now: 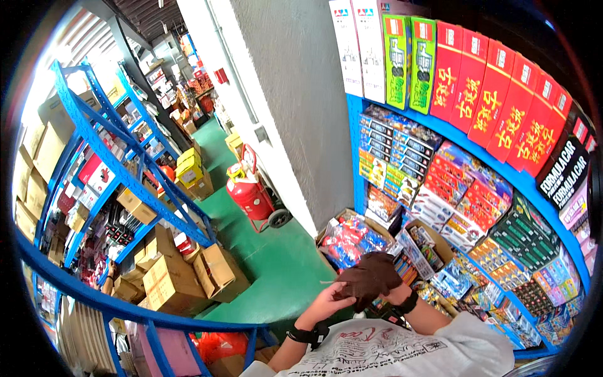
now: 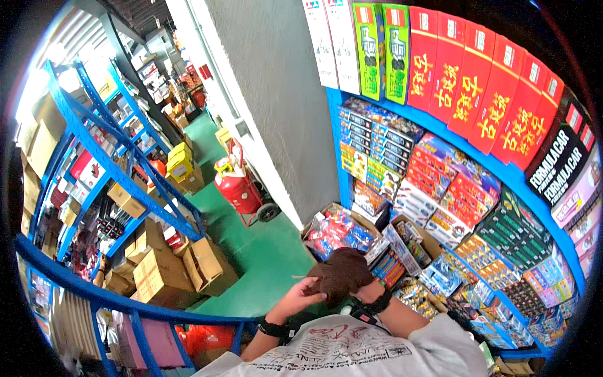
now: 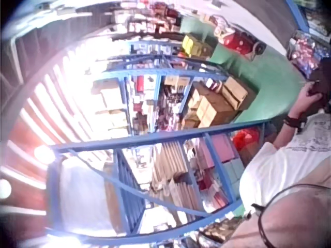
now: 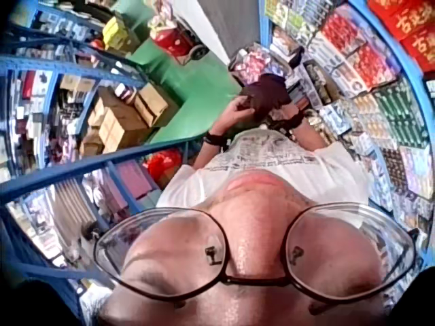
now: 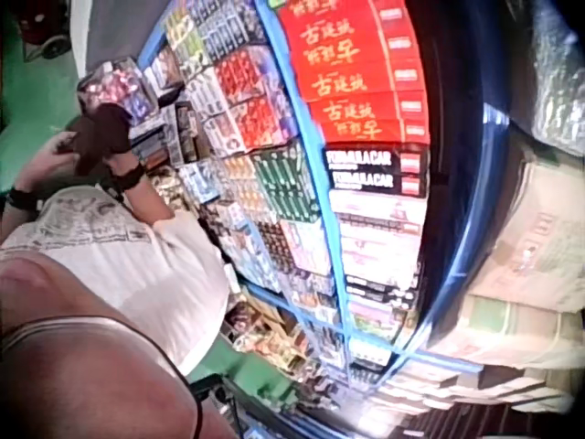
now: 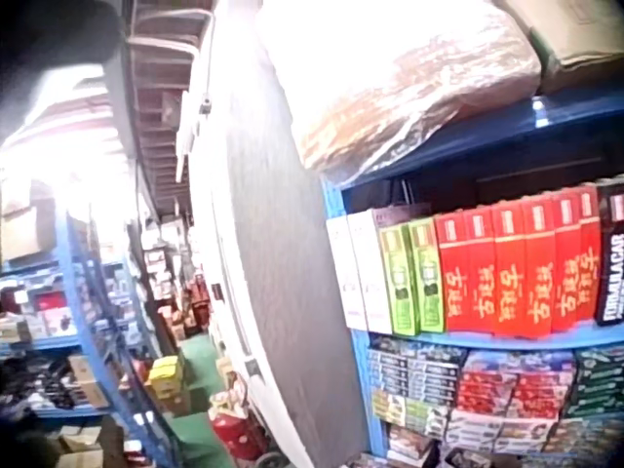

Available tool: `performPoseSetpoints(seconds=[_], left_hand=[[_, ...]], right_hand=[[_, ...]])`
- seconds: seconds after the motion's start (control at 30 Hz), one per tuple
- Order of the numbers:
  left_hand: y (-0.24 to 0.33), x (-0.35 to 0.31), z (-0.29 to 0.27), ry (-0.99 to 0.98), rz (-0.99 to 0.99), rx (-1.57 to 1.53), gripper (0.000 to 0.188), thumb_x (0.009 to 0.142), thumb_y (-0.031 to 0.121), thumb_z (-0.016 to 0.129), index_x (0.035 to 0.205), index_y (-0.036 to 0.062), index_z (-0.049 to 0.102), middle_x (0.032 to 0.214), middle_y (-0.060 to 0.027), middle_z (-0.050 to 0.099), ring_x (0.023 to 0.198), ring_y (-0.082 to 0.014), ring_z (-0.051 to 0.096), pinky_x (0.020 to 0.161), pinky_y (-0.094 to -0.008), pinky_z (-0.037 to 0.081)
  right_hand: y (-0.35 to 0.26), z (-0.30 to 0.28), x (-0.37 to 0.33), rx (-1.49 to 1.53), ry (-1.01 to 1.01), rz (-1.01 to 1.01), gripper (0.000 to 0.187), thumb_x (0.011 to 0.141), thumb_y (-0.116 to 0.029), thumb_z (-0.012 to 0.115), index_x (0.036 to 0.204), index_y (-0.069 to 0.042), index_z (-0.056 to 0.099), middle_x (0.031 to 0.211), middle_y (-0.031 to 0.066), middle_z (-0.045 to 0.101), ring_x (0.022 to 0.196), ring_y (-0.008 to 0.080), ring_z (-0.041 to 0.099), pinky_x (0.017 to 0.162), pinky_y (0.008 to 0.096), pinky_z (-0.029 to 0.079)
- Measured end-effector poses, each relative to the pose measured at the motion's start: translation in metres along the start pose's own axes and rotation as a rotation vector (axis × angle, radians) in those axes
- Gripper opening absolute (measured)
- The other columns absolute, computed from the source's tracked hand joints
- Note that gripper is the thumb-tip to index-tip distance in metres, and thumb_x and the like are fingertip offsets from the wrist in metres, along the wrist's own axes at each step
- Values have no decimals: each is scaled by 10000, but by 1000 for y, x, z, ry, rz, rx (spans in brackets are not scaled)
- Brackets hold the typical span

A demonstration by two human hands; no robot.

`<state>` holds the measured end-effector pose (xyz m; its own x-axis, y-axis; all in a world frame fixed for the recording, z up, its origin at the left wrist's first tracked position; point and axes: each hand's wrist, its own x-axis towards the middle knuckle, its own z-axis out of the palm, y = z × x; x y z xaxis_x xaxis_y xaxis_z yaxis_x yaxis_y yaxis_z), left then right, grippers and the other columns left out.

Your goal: The person walks through a warehouse aisle and wipes the blue metal shelving units with a brown cloth. They clean the horizontal edges and surfaces of the shelves, moving from one section to another while handling the cloth.

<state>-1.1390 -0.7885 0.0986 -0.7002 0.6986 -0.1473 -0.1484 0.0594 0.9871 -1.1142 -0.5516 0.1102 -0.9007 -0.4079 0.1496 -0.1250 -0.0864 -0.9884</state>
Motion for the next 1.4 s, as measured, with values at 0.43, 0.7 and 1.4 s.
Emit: performPoseSetpoints(seconds=[0.43,0.7,1.4], left_hand=[[17,73,-123,-70,58,35,285,985,168,617,1248,69,570,1033,-38,681,947,-114,625,847,-270,502],[-2,55,-240,9,67,25,278,985,190,618,1225,55,577,1031,-40,682,920,-114,622,815,-273,500],[-28,-15,-386,200,129,298,275,951,319,635,1012,52,660,867,-27,680,782,-118,579,728,-318,496]], right_hand=[[-34,-162,95,-979,804,-189,547,946,-248,590,1432,-40,450,1502,145,432,1407,326,362,1186,402,246],[-216,-259,278,-1111,856,-524,546,951,-271,580,1421,-22,459,1465,197,463,1390,337,384,1164,390,272],[-170,-328,371,-2483,678,258,216,905,-136,544,1037,-69,700,974,186,694,846,286,670,786,413,518]])
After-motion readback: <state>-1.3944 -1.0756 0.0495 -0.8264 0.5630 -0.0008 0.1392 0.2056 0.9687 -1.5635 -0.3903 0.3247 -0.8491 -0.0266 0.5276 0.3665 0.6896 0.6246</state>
